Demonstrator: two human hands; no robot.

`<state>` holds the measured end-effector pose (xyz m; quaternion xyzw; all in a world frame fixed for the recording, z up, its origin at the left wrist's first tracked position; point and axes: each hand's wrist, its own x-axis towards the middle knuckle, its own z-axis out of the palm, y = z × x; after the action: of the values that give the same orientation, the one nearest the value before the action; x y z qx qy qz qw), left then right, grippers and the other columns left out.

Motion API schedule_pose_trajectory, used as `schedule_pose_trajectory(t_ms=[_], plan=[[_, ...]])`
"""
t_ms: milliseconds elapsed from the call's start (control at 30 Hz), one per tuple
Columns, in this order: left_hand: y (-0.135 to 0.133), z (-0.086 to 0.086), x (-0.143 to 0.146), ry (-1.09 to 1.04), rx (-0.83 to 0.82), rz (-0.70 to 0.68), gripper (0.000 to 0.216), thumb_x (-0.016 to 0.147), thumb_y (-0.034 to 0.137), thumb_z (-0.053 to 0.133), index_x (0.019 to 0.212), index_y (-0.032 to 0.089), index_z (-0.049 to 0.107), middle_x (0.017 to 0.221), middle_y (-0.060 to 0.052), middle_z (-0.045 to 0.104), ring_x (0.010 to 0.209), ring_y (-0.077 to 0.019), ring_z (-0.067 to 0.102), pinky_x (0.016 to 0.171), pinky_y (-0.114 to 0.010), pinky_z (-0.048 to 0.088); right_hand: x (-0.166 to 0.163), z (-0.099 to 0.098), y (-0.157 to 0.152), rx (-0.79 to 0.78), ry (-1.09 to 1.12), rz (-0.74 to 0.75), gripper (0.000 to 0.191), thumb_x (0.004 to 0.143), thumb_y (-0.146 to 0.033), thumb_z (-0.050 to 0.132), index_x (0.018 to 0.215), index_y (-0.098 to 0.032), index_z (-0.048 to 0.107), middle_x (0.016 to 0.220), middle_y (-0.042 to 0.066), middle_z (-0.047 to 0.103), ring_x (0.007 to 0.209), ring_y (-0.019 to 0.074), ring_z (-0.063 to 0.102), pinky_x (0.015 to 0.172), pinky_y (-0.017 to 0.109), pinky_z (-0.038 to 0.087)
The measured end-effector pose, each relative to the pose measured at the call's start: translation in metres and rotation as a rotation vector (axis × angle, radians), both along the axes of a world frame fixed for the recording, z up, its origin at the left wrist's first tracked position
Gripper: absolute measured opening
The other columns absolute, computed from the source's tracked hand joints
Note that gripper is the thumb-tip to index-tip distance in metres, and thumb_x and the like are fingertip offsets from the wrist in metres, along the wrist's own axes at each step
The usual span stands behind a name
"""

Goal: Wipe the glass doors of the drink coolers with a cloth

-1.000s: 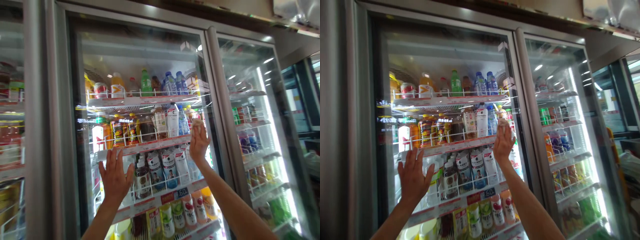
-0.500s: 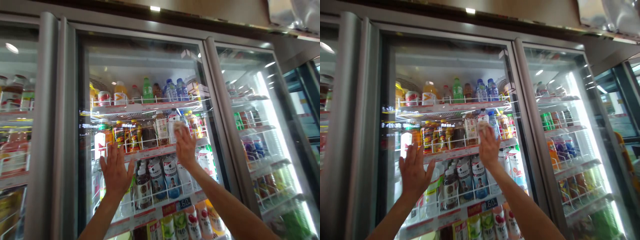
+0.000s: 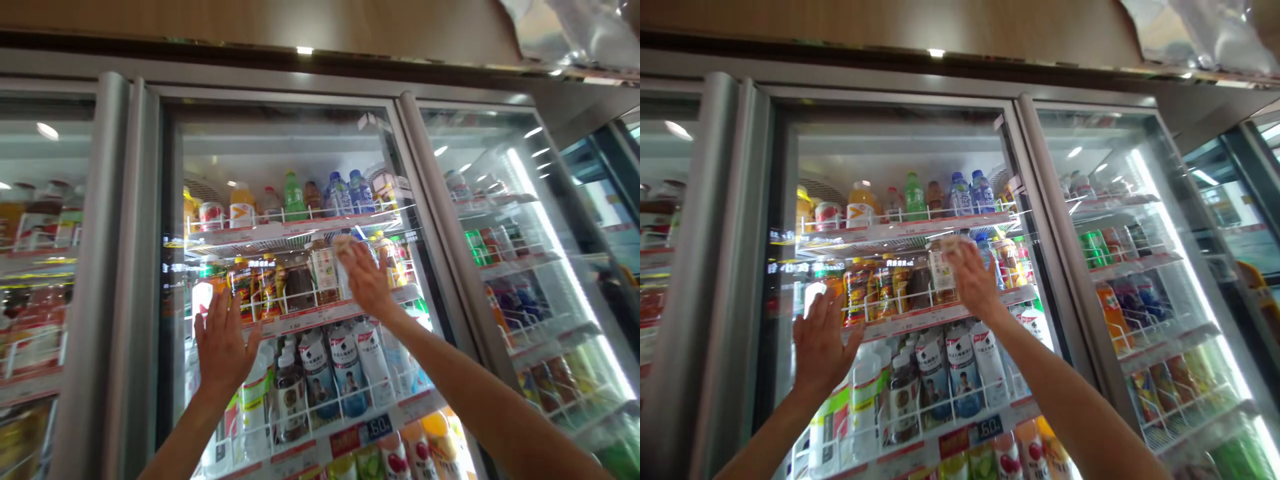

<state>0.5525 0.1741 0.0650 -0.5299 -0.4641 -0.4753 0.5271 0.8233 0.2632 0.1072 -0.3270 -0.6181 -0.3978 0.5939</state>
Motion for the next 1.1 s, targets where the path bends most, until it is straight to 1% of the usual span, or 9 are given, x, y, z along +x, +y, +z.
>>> schedule_pose_trajectory(t_ms=[100, 300, 400, 467, 633, 767, 833, 1000, 1100], plan=[[-0.006, 0.021, -0.008, -0.045, -0.023, 0.006, 0.059, 0.087, 0.045, 0.031, 0.137, 0.012, 0.033, 0.144, -0.018, 0.032, 0.136, -0.03, 0.025, 0.11, -0.052, 0.015, 0.003, 0.023, 0.002, -0.116, 0.413, -0.045, 0.048, 0.088, -0.021, 0.033, 0.135, -0.022, 0.042, 0.144, 0.01, 0.036, 0.135, 0.0295, 0.027, 0.102, 0.058, 0.023], [-0.011, 0.045, -0.019, -0.092, -0.052, 0.02, 0.062, 0.085, 0.048, 0.028, 0.131, 0.007, 0.04, 0.144, -0.019, 0.032, 0.135, -0.0325, 0.026, 0.109, -0.055, 0.019, -0.019, 0.028, -0.002, 0.029, -0.131, 0.005, 0.049, 0.088, -0.023, 0.039, 0.135, -0.034, 0.038, 0.146, -0.002, 0.034, 0.136, 0.0222, 0.024, 0.11, 0.051, 0.015], [-0.01, 0.043, -0.019, -0.083, -0.057, 0.019, 0.06, 0.086, 0.046, 0.028, 0.131, 0.008, 0.041, 0.144, -0.019, 0.033, 0.135, -0.0317, 0.026, 0.108, -0.056, 0.019, -0.011, 0.039, 0.003, -0.03, 0.307, 0.039, 0.049, 0.088, -0.021, 0.035, 0.137, -0.025, 0.038, 0.144, 0.008, 0.036, 0.134, 0.0301, 0.027, 0.103, 0.062, 0.018], [-0.009, 0.042, -0.018, -0.085, -0.056, 0.013, 0.059, 0.086, 0.045, 0.029, 0.131, 0.009, 0.04, 0.144, -0.019, 0.032, 0.136, -0.0315, 0.025, 0.108, -0.057, 0.018, -0.016, 0.043, 0.001, -0.058, 0.397, 0.045, 0.05, 0.087, -0.02, 0.034, 0.137, -0.022, 0.039, 0.145, 0.011, 0.034, 0.135, 0.0319, 0.025, 0.102, 0.063, 0.019], [-0.007, 0.04, -0.022, -0.075, -0.024, -0.021, 0.058, 0.086, 0.046, 0.031, 0.133, 0.011, 0.038, 0.144, -0.018, 0.032, 0.136, -0.0319, 0.025, 0.108, -0.059, 0.017, -0.052, 0.038, -0.016, 0.059, -0.255, 0.062, 0.049, 0.087, -0.021, 0.039, 0.134, -0.032, 0.041, 0.146, -0.001, 0.035, 0.137, 0.0205, 0.023, 0.11, 0.051, 0.014], [-0.008, 0.037, -0.032, -0.048, -0.016, -0.075, 0.055, 0.086, 0.045, 0.036, 0.131, 0.015, 0.041, 0.143, -0.017, 0.035, 0.135, -0.0306, 0.028, 0.109, -0.056, 0.02, -0.054, 0.059, -0.017, -0.031, 0.206, 0.079, 0.049, 0.087, -0.02, 0.034, 0.134, -0.027, 0.042, 0.145, 0.006, 0.036, 0.135, 0.0288, 0.025, 0.104, 0.061, 0.016], [-0.01, 0.038, -0.03, -0.029, 0.007, -0.15, 0.052, 0.086, 0.043, 0.037, 0.131, 0.017, 0.041, 0.143, -0.015, 0.036, 0.135, -0.0286, 0.028, 0.11, -0.055, 0.019, -0.069, 0.063, -0.02, -0.051, 0.229, 0.104, 0.049, 0.086, -0.022, 0.035, 0.135, -0.024, 0.042, 0.146, 0.009, 0.034, 0.137, 0.0297, 0.022, 0.104, 0.062, 0.016], [-0.008, 0.046, 0.012, 0.004, -0.023, -0.565, 0.049, 0.091, 0.041, 0.029, 0.134, 0.02, 0.036, 0.143, -0.01, 0.038, 0.134, -0.0186, 0.032, 0.112, -0.041, 0.026, -0.133, 0.015, -0.05, -0.015, -0.283, 0.214, 0.058, 0.084, -0.039, 0.045, 0.138, -0.019, 0.037, 0.151, 0.012, 0.021, 0.14, 0.0288, 0.01, 0.109, 0.054, 0.013], [0.001, 0.045, 0.043, -0.048, -0.116, -0.625, 0.053, 0.092, 0.045, 0.021, 0.136, 0.017, 0.034, 0.145, -0.01, 0.034, 0.136, -0.0186, 0.026, 0.114, -0.04, 0.022, -0.121, -0.017, -0.056, 0.018, -0.483, 0.296, 0.06, 0.083, -0.042, 0.046, 0.137, -0.017, 0.038, 0.152, 0.013, 0.015, 0.141, 0.0296, 0.006, 0.11, 0.052, 0.011]])
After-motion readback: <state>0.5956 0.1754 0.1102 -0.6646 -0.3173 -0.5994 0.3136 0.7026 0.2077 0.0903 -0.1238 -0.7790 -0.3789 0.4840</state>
